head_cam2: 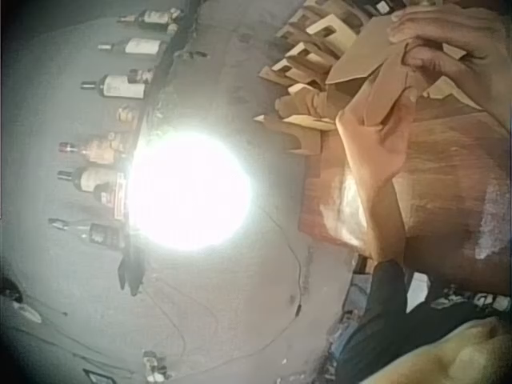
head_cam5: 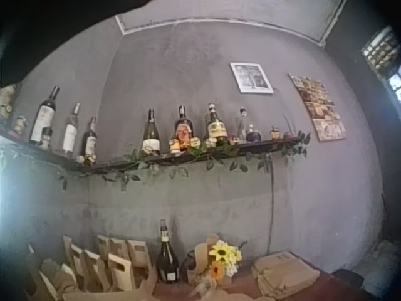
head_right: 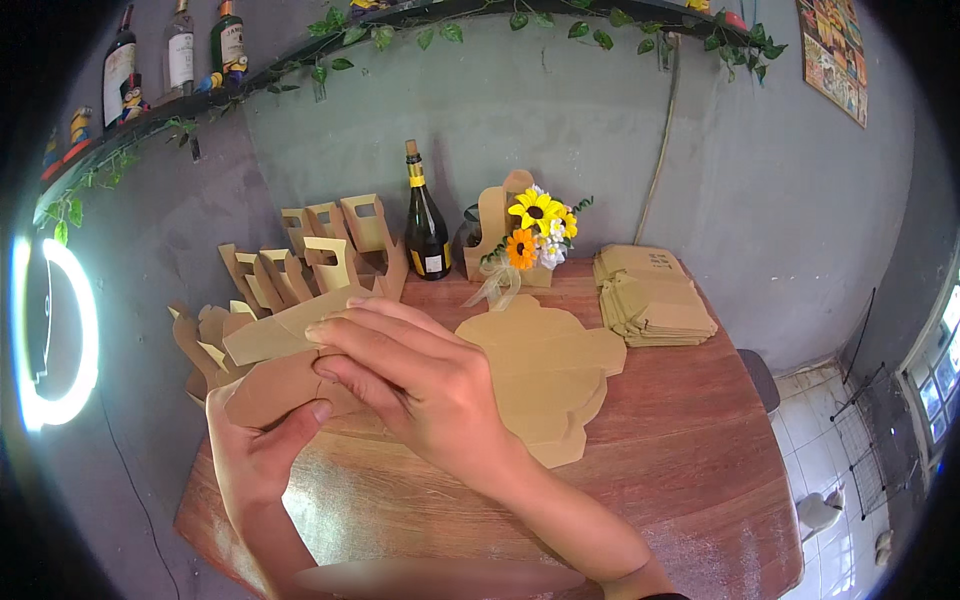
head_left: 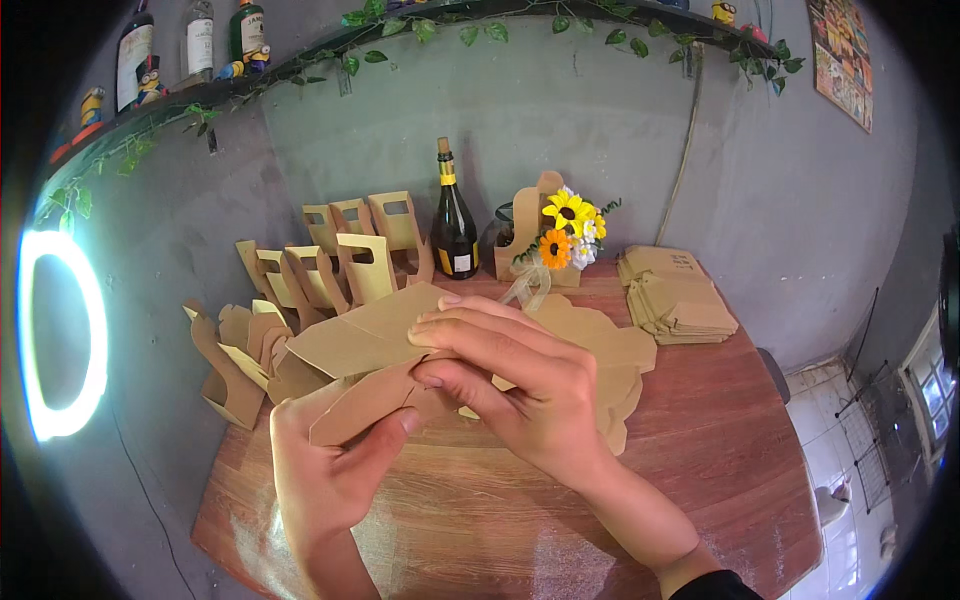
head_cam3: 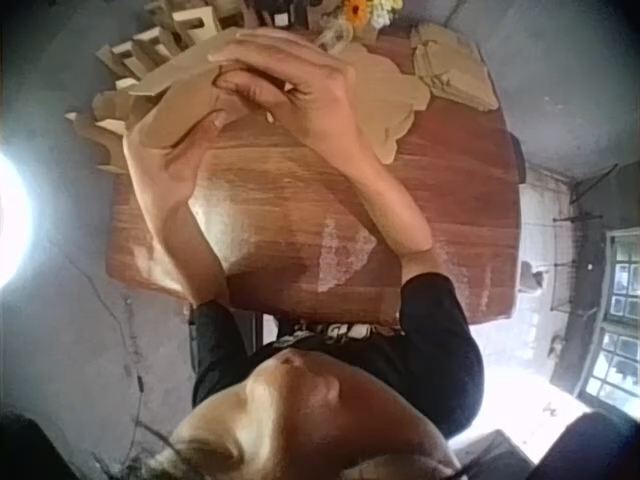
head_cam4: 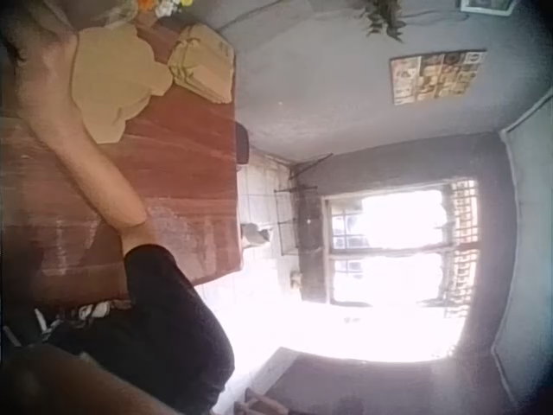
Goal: The recorder is assembling multiple cardboard beverage or object holders from flat sheets at a wooden table.
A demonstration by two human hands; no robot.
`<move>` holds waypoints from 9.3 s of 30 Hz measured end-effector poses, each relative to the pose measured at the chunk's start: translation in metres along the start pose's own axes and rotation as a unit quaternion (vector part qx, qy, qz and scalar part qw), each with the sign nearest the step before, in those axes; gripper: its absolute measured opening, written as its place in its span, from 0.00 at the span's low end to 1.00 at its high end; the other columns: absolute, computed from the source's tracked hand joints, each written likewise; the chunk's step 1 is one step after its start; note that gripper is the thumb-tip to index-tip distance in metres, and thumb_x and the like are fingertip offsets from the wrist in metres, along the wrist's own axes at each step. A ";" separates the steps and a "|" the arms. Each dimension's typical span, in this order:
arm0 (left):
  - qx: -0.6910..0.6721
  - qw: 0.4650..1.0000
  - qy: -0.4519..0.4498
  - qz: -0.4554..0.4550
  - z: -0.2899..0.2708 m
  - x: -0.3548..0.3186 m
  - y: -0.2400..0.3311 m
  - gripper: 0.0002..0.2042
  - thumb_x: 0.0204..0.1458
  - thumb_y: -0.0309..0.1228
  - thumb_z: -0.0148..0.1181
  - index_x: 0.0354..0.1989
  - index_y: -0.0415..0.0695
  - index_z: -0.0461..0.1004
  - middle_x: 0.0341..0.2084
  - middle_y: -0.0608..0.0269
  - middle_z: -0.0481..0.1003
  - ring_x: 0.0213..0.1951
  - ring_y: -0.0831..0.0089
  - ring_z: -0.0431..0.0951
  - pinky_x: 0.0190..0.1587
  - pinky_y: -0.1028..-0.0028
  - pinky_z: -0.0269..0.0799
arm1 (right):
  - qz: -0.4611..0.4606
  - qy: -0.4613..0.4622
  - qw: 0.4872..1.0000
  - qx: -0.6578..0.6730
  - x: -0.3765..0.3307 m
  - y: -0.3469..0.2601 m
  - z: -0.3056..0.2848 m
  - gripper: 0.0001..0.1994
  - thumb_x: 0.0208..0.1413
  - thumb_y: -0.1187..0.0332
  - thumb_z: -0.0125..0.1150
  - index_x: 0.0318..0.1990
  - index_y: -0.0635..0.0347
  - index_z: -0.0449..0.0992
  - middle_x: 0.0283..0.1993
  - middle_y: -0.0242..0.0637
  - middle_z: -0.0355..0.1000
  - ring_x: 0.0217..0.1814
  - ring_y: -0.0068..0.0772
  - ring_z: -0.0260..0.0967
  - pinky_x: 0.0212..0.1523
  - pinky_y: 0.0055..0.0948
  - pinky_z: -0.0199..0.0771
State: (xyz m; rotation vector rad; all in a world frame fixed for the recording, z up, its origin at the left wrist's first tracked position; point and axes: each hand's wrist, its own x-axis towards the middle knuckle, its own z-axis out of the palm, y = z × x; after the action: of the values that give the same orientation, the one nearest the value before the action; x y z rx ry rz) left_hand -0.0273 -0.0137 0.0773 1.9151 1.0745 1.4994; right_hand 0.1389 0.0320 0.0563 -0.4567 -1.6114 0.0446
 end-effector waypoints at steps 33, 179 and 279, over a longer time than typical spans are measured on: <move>-0.469 0.875 -0.096 -0.071 0.032 0.000 -0.029 0.32 0.55 0.46 0.45 0.64 0.35 0.57 0.60 0.51 0.62 0.61 0.61 0.64 0.61 0.63 0.59 | -0.093 -0.132 0.982 -0.102 -0.030 0.027 0.026 0.36 0.59 0.48 0.48 0.64 0.73 0.58 0.66 0.61 0.55 0.70 0.59 0.51 0.68 0.49 0.49; 0.367 0.899 0.222 -0.091 -0.123 0.009 -0.194 0.22 0.39 0.24 0.67 0.47 0.49 0.75 0.33 0.58 0.78 0.34 0.57 0.78 0.39 0.61 0.73 | 0.048 -0.244 0.956 -0.156 -0.021 0.078 0.235 0.08 0.50 0.64 0.61 0.35 0.54 0.81 0.36 0.41 0.76 0.42 0.47 0.73 0.47 0.43 0.72; 0.090 0.951 0.164 0.247 -0.008 0.021 -0.030 0.10 0.41 0.11 0.56 0.31 0.36 0.77 0.32 0.56 0.79 0.38 0.66 0.80 0.44 0.71 0.74 | -0.048 0.005 0.974 -0.223 0.011 -0.017 -0.087 0.12 0.42 0.85 0.60 0.33 0.59 0.80 0.32 0.37 0.78 0.29 0.30 0.76 0.27 0.21 0.73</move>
State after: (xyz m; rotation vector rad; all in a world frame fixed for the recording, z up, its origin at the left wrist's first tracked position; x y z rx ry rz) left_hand -0.0418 0.0196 0.0692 2.2288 0.9276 2.1194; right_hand 0.2181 -0.0009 0.0805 -0.7194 -1.6319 -0.3995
